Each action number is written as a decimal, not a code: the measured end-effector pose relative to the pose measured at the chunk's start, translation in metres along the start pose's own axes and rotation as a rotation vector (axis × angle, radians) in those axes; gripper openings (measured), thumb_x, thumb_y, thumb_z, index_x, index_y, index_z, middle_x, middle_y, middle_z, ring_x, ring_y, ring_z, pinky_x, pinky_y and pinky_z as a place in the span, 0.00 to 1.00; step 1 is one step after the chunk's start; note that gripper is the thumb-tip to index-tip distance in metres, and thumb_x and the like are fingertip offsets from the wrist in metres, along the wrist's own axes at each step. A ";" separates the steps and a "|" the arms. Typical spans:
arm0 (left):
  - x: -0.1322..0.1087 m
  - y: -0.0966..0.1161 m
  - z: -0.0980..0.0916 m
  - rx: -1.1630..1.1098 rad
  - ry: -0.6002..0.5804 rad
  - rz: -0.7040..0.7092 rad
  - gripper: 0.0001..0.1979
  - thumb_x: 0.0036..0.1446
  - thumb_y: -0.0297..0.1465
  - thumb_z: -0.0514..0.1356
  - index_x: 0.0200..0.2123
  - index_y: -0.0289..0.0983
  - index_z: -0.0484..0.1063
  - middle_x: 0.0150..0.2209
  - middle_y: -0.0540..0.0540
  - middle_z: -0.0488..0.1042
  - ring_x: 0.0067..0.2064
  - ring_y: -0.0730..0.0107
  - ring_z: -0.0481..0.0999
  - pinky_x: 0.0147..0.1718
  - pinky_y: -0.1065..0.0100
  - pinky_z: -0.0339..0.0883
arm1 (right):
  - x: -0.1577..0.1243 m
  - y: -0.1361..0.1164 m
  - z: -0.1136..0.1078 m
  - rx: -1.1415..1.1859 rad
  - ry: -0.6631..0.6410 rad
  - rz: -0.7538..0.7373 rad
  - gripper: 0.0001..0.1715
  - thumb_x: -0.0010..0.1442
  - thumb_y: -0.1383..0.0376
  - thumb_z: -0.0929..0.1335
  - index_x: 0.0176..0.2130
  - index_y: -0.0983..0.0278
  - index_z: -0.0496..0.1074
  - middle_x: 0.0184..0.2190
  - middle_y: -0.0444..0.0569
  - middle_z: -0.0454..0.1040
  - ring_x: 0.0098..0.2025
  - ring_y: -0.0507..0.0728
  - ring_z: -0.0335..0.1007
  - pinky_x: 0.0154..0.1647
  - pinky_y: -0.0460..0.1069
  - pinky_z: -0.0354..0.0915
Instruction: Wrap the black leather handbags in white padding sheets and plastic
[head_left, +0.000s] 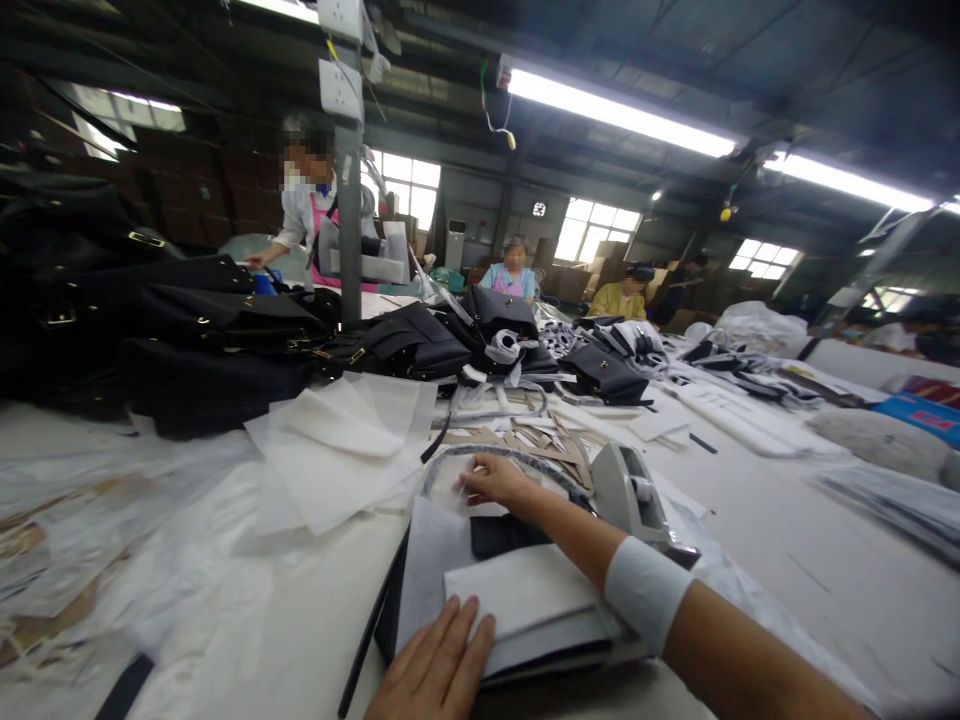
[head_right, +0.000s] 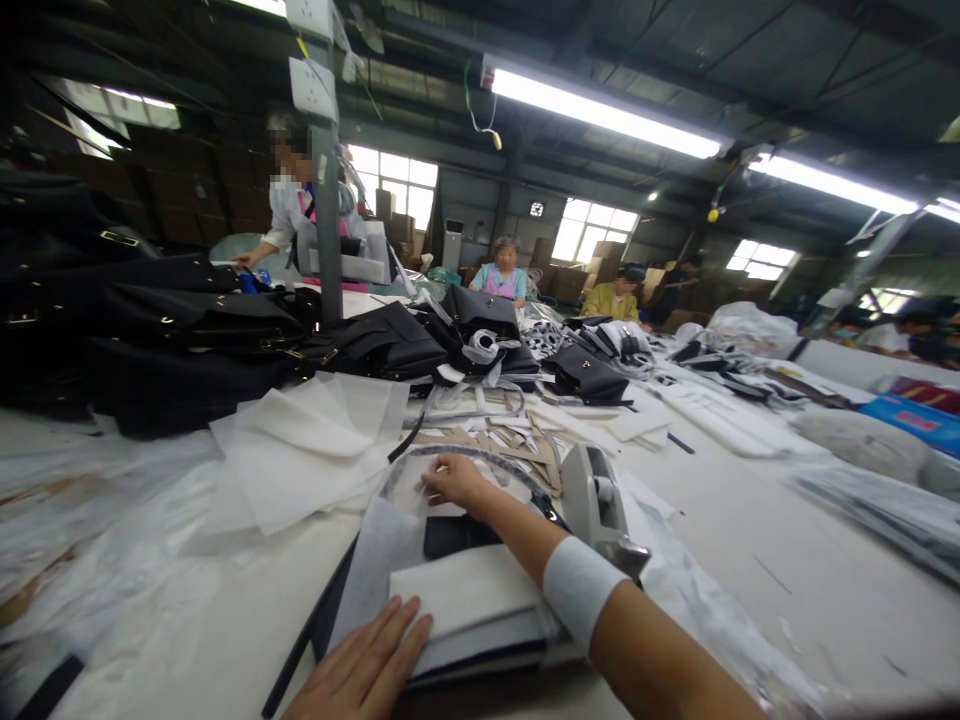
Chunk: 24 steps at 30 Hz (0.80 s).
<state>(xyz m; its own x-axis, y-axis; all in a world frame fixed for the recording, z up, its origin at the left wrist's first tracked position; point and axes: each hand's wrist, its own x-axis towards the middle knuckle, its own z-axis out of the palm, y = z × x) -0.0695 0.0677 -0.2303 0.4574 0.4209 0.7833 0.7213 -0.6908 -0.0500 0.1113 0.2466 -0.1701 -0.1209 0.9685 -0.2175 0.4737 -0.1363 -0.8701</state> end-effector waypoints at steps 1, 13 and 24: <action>0.001 0.000 -0.001 0.005 0.004 0.004 0.23 0.67 0.22 0.43 0.55 0.42 0.72 0.54 0.51 0.76 0.55 0.71 0.75 0.54 0.72 0.64 | -0.003 0.001 0.000 0.069 0.010 -0.002 0.11 0.62 0.66 0.69 0.29 0.64 0.63 0.29 0.46 0.79 0.31 0.52 0.76 0.34 0.47 0.74; 0.009 0.002 -0.013 0.041 -0.039 0.017 0.21 0.69 0.22 0.45 0.56 0.41 0.71 0.56 0.52 0.74 0.55 0.69 0.74 0.52 0.70 0.65 | -0.028 -0.019 -0.015 0.509 0.090 -0.196 0.21 0.52 0.51 0.73 0.30 0.62 0.63 0.30 0.48 0.80 0.36 0.57 0.79 0.43 0.54 0.73; 0.017 0.010 -0.012 0.031 0.077 0.005 0.23 0.68 0.21 0.42 0.51 0.40 0.75 0.50 0.51 0.78 0.49 0.69 0.78 0.45 0.69 0.69 | -0.049 -0.040 -0.020 0.588 0.069 -0.284 0.23 0.55 0.47 0.72 0.34 0.60 0.61 0.33 0.48 0.81 0.38 0.58 0.80 0.45 0.56 0.72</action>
<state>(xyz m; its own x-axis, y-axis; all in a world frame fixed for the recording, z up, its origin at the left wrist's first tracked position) -0.0611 0.0611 -0.2102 0.4210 0.3703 0.8280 0.7353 -0.6738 -0.0726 0.1158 0.2092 -0.1153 -0.1055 0.9921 0.0685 -0.1264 0.0549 -0.9905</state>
